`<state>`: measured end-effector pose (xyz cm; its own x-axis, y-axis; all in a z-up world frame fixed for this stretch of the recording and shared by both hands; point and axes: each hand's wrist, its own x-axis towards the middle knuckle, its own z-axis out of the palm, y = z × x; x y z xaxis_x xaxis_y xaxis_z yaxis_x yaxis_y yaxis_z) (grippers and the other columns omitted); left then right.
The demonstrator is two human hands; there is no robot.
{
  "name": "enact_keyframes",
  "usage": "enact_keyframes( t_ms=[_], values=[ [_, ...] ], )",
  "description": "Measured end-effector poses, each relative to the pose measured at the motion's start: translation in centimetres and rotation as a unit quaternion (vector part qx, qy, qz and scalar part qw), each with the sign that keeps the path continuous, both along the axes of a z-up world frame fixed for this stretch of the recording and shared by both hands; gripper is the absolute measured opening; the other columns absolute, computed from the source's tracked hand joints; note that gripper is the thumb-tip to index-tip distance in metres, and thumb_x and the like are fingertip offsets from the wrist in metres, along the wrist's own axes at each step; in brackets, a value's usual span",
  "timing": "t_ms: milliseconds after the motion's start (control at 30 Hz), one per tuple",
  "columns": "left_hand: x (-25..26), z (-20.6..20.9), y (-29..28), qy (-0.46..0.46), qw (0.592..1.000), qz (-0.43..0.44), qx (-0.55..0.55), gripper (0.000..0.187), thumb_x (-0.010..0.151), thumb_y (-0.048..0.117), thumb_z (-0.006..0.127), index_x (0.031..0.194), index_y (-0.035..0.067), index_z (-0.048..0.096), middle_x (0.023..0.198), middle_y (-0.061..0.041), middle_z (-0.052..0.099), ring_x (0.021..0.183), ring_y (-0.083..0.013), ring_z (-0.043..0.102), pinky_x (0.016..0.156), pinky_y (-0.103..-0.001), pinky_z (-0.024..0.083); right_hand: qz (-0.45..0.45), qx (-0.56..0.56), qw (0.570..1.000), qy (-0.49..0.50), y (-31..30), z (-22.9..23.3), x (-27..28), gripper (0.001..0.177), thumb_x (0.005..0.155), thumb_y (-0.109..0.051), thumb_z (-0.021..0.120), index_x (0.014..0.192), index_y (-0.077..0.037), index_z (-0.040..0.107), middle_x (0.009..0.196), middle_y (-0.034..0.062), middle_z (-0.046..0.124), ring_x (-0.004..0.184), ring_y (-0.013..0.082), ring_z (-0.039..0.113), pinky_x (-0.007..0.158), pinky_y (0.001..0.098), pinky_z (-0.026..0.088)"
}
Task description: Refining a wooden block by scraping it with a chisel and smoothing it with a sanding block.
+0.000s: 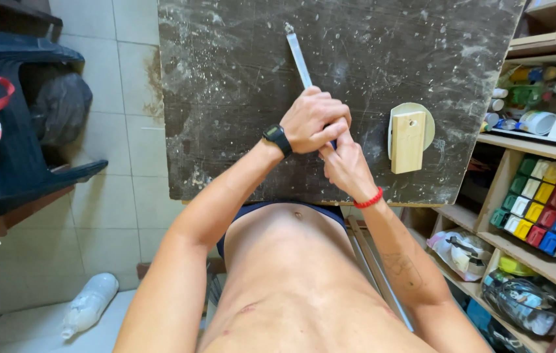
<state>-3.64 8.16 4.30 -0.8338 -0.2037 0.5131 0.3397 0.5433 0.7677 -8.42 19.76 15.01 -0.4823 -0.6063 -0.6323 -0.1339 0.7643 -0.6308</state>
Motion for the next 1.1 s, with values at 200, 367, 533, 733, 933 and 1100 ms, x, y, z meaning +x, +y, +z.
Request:
enact_keyframes(
  t_ms=[200,367,533,733,933,1100],
  values=[
    [-0.3,-1.4,0.0,-0.001,1.000,0.011,-0.025,0.038,0.103,0.046,0.036,0.079,0.021,0.051,0.070,0.002,0.052,0.068,-0.0195,0.058,0.070,-0.033,0.038,-0.006,-0.009,1.000,0.001,0.1,-1.0,-0.3,0.027,0.091,-0.026,0.048,0.085,-0.001,0.056,0.047,0.0142,0.058,0.036,0.0232,0.057,0.038,0.0327,0.046],
    [-0.4,-2.1,-0.3,-0.007,1.000,0.009,-0.021,0.037,0.102,0.046,0.037,0.079,0.021,0.051,0.070,0.002,0.052,0.068,-0.0201,0.058,0.070,-0.033,0.039,0.004,-0.014,1.000,0.010,-0.3,-1.1,-0.2,0.025,0.091,-0.024,0.047,0.083,-0.002,0.056,0.044,0.0121,0.057,0.034,0.0228,0.057,0.037,0.0329,0.046],
    [-0.6,-1.4,-0.2,-0.002,1.000,0.005,-0.012,0.035,0.100,0.044,0.040,0.076,0.020,0.050,0.068,0.000,0.052,0.068,-0.0231,0.059,0.071,-0.036,0.040,0.005,-0.021,1.000,0.005,-0.3,0.0,-0.3,0.029,0.091,-0.026,0.047,0.084,0.001,0.055,0.045,0.0144,0.057,0.036,0.0245,0.057,0.039,0.0352,0.045],
    [-0.1,-1.6,0.3,-0.005,1.000,0.008,-0.025,0.034,0.102,0.044,0.040,0.079,0.021,0.051,0.070,0.002,0.052,0.069,-0.0194,0.059,0.070,-0.033,0.039,0.016,-0.002,1.000,0.017,-0.1,-0.2,-0.3,0.026,0.090,-0.026,0.046,0.089,0.000,0.052,0.046,0.0129,0.058,0.037,0.0244,0.059,0.040,0.0356,0.047],
    [-0.9,-1.6,0.2,0.007,1.000,0.013,-0.006,0.036,0.101,0.044,0.039,0.074,0.021,0.048,0.066,0.003,0.049,0.065,-0.0197,0.057,0.068,-0.033,0.038,0.017,-0.011,1.000,0.018,-0.4,-0.1,-0.6,0.023,0.090,-0.022,0.048,0.085,0.000,0.055,0.043,0.0126,0.056,0.034,0.0230,0.057,0.036,0.0319,0.045],
    [-1.3,-1.8,-0.1,0.022,0.999,0.030,-0.011,0.036,0.099,0.041,0.041,0.072,0.020,0.047,0.064,0.000,0.048,0.063,-0.0231,0.056,0.066,-0.035,0.039,0.015,-0.016,1.000,0.017,-0.5,-0.4,-0.8,0.028,0.091,-0.024,0.047,0.082,0.001,0.054,0.043,0.0141,0.056,0.034,0.0241,0.057,0.037,0.0353,0.046]
  ],
)
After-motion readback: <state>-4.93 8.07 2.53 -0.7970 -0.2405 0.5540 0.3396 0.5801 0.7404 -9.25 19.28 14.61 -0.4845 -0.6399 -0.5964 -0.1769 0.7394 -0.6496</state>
